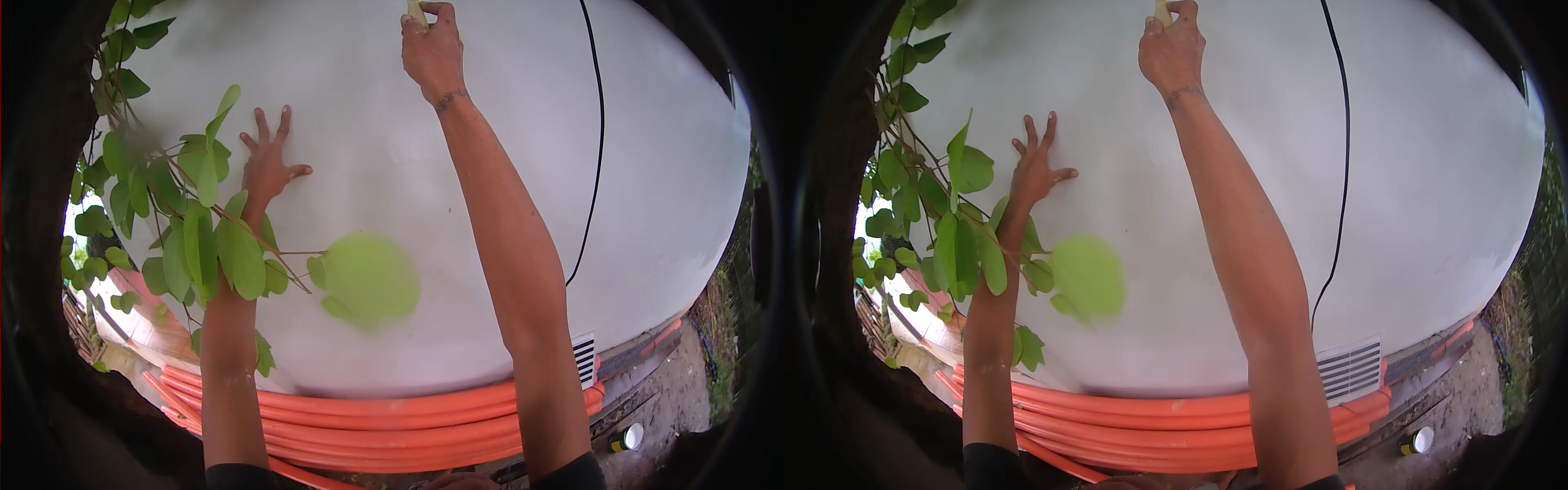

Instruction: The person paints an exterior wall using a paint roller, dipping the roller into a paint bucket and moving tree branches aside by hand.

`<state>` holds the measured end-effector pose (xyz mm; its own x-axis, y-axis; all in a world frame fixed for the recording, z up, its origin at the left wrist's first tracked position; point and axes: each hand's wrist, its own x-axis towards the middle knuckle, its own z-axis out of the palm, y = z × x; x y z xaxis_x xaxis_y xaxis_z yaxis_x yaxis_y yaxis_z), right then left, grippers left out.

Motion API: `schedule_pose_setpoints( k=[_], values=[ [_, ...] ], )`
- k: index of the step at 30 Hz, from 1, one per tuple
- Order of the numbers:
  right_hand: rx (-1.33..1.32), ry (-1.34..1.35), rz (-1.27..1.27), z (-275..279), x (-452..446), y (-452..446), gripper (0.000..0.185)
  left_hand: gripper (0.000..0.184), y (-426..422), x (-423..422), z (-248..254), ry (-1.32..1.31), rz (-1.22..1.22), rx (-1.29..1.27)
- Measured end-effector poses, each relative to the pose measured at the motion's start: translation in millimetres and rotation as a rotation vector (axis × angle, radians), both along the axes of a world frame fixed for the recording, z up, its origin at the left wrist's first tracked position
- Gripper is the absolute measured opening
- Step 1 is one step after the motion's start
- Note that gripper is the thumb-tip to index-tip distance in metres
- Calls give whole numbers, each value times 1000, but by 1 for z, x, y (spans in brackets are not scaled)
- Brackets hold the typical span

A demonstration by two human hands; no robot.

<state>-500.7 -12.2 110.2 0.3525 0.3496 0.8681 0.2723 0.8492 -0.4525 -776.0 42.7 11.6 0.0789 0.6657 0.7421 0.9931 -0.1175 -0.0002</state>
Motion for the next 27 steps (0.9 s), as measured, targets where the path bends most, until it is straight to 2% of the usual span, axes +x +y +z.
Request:
schedule_pose_setpoints(
  k=[2,5,7,8,12,19,22,25,27],
  values=[
    [124,17,-110,-1,-3,30,29,131,-1,0,-2,-4,2,-2],
    [-71,10,3,-38,-8,-1,33,131,-1,-1,-2,5,-2,-6],
    [-103,-7,-67,-78,-7,0,33,132,1,-2,-2,9,-12,-15],
    [-122,-16,-101,-102,-7,1,34,132,3,-2,-4,11,-13,-6],
    [-343,67,65,-212,-7,-27,32,131,11,-4,-6,22,-24,28],
    [-543,179,39,-423,-24,-72,33,130,18,-11,-8,51,-83,95],
    [-651,208,44,-506,-28,-96,34,118,33,-20,-15,299,-6,406],
    [-701,216,25,-573,-30,-118,34,152,20,-18,-2,129,-146,69],
    [-688,179,-38,-602,-29,-129,35,145,19,-15,-3,122,-85,100]
  ],
)
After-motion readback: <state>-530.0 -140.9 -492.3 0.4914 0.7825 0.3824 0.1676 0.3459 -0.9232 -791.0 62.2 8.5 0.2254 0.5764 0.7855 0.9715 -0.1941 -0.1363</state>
